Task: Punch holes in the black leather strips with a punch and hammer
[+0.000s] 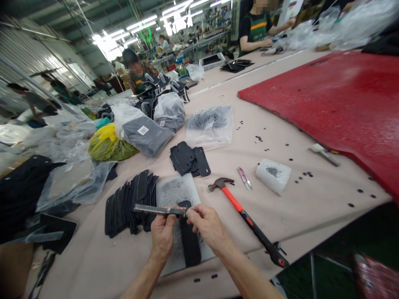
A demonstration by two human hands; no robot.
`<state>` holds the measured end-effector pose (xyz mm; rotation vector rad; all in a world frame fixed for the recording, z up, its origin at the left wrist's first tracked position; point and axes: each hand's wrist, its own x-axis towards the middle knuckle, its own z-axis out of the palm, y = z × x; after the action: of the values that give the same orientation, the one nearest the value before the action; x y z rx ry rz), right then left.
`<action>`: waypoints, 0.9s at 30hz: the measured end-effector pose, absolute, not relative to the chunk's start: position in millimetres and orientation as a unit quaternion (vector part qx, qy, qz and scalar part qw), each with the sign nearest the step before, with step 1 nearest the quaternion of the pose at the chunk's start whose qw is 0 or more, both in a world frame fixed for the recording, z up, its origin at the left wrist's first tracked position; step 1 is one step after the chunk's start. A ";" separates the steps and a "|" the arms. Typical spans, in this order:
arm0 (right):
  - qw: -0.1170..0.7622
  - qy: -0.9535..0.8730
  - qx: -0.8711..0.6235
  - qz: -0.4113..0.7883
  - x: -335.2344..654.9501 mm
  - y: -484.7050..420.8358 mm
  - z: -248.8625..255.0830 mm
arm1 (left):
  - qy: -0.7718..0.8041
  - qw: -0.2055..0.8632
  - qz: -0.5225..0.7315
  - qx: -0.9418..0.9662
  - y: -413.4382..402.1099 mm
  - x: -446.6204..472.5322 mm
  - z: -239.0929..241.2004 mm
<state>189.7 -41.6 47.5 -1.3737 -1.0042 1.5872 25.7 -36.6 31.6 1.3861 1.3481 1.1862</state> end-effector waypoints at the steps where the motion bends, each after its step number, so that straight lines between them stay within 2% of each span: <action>1: 0.391 -0.372 -0.542 0.644 187.4 -43.0 49.4 | 0.537 0.426 0.475 0.552 -39.2 26.7 31.8; 11: 0.420 -0.237 -0.518 0.707 180.8 -66.6 36.6 | 0.512 0.499 0.480 0.508 -63.4 30.1 21.5; 15: 0.454 -0.222 -0.520 0.689 180.5 -75.9 39.0 | 0.498 0.544 0.517 0.434 -70.3 39.3 11.6; 19: 0.465 -0.167 -0.469 0.732 190.3 -89.9 43.7 | 0.496 0.560 0.562 0.353 -65.4 42.5 9.7; 23: 0.386 -0.272 -0.541 0.696 220.3 -122.0 32.1 | 0.519 0.531 0.581 0.333 -52.4 28.1 10.1; 25: 0.306 -0.370 -0.626 0.615 245.2 -147.0 17.8 | 0.547 0.493 0.578 0.351 -45.7 15.8 6.7; 27: 0.232 -0.482 -0.717 0.447 276.1 -174.6 0.9 | 0.578 0.449 0.566 0.379 -39.9 3.0 1.6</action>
<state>276.1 -174.6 0.9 -1.9717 -1.3235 1.2282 3.0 -39.9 1.6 0.9369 1.4290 1.4005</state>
